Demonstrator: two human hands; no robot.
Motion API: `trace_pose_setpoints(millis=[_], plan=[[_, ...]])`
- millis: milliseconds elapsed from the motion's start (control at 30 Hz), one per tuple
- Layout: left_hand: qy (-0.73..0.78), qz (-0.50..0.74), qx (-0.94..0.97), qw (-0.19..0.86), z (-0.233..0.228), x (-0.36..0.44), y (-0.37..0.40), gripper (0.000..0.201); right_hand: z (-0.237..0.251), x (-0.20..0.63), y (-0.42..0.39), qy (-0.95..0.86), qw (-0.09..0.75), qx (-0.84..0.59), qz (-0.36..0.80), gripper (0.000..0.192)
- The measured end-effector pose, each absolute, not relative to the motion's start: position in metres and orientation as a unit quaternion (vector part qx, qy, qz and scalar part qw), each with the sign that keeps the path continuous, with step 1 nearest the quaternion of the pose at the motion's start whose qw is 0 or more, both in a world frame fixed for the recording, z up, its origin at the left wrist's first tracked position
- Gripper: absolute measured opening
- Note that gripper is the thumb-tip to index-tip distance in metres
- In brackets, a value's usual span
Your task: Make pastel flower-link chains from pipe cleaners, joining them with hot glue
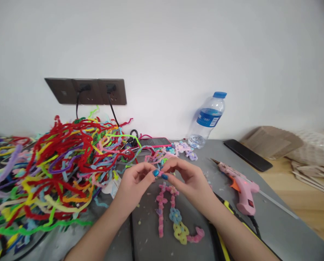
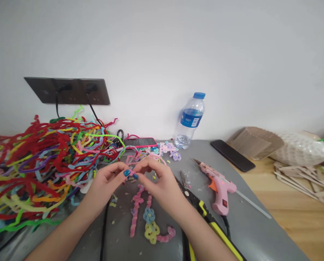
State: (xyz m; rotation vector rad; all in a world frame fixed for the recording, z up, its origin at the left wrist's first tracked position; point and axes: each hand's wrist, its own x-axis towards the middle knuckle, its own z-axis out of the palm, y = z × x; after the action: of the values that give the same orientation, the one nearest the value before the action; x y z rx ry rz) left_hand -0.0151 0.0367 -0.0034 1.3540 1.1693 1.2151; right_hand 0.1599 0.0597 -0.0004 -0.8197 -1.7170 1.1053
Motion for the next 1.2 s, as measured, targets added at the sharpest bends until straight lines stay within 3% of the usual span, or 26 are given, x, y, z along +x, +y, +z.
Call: trace_pose_setpoints(millis=[567, 1200], plan=[[0.448, 0.493, 0.529, 0.525, -0.0042, -0.0143, 0.0348, 0.028, 0.0015, 0.1631, 0.0606, -0.728, 0.462, -0.286, 0.418, 0.014], [0.444, 0.517, 0.517, 0.517, -0.0030, -0.0128, 0.0343, 0.020, -0.0037, 0.1616, 0.0635, -0.647, 0.430, -0.320, 0.543, 0.024]])
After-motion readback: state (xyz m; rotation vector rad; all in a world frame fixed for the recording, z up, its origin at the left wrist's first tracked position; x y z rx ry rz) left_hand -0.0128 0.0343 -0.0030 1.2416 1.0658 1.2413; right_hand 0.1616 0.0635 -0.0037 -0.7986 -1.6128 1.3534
